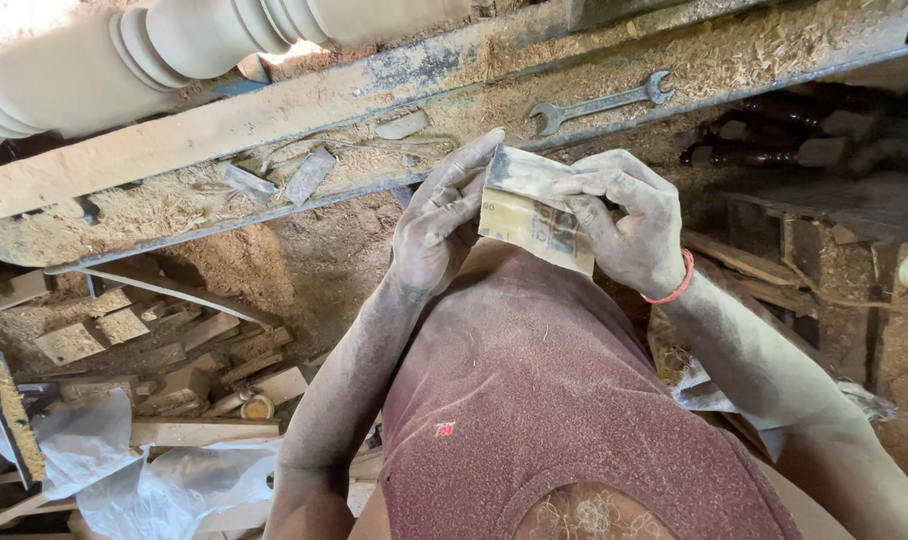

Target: The person shapes a piece of wood rotating on a lathe using a metal tool and then smooths the surface with a piece of sandpaper.

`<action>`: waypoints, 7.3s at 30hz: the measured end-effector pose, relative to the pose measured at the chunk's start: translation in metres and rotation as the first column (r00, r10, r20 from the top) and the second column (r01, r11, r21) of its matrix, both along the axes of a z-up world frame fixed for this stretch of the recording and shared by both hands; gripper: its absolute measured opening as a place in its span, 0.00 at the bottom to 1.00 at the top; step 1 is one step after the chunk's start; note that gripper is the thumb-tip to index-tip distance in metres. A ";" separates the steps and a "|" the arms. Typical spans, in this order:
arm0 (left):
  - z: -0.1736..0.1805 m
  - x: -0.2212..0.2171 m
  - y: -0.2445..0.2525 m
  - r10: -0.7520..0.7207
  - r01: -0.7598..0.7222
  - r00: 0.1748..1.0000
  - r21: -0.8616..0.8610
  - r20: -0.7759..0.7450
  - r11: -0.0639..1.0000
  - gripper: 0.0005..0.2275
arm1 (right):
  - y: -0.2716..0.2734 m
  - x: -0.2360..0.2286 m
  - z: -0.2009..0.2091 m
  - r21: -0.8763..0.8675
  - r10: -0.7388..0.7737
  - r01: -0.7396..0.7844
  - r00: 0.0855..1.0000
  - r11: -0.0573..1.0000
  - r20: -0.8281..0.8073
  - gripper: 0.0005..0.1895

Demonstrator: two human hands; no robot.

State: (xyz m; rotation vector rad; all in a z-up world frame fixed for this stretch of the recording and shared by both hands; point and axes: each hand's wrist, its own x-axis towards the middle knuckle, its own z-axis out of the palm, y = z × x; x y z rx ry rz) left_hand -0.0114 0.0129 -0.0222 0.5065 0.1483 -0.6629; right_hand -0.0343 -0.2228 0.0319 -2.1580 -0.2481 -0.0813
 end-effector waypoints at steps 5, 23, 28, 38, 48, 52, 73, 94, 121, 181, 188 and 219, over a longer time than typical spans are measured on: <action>0.001 0.002 -0.005 -0.034 0.001 0.964 0.122 0.264 0.993 0.34 | 0.004 -0.003 -0.001 -0.018 -0.067 0.066 0.998 0.998 -0.017 0.08; 0.005 0.017 -0.028 -0.071 -0.184 0.929 0.619 0.364 0.763 0.19 | 0.013 0.002 -0.015 0.087 0.055 -0.051 0.997 0.995 -0.050 0.12; 0.006 0.022 -0.032 -0.100 -0.192 0.933 0.714 0.345 0.673 0.12 | 0.002 -0.006 -0.034 0.329 0.065 0.088 0.902 0.940 -0.426 0.11; 0.002 0.026 -0.031 -0.109 -0.298 0.907 0.803 0.407 0.516 0.09 | 0.010 0.001 -0.016 0.120 0.129 -0.097 0.944 0.988 -0.303 0.34; 0.007 0.025 -0.026 -0.152 -0.269 0.902 0.803 0.404 0.532 0.14 | 0.022 -0.008 -0.019 0.128 -0.091 0.144 0.931 0.981 -0.352 0.12; 0.003 0.021 -0.025 -0.195 -0.257 0.869 0.752 0.455 0.607 0.19 | 0.004 -0.010 -0.031 0.034 -0.140 0.175 0.877 0.984 -0.460 0.08; 0.000 0.017 -0.039 -0.103 -0.183 0.929 0.680 0.357 0.710 0.14 | -0.003 -0.018 -0.051 0.658 0.037 0.430 0.820 0.618 -0.571 0.13; 0.000 0.028 -0.034 0.017 -0.270 0.931 0.657 0.364 0.704 0.10 | 0.036 0.010 -0.017 -0.121 -0.088 0.111 0.979 0.986 0.185 0.19; 0.039 0.082 0.018 -0.149 -0.360 0.757 0.597 0.636 0.717 0.16 | 0.067 0.030 -0.010 -0.006 -0.201 0.208 0.937 0.978 -0.284 0.07; 0.062 0.234 -0.031 -0.524 -0.199 0.516 0.690 0.677 0.696 0.10 | 0.000 0.123 0.000 0.419 -0.116 0.270 0.927 0.867 -0.358 0.12; 0.045 0.263 -0.042 -0.628 -0.154 0.390 0.720 0.674 0.677 0.07 | 0.005 0.129 0.004 -0.060 -0.370 0.365 0.921 0.929 -0.121 0.09; 0.056 0.289 -0.057 -0.601 -0.153 0.221 0.635 0.768 0.757 0.18 | -0.008 0.143 0.002 0.127 -0.315 0.381 0.877 0.916 -0.362 0.06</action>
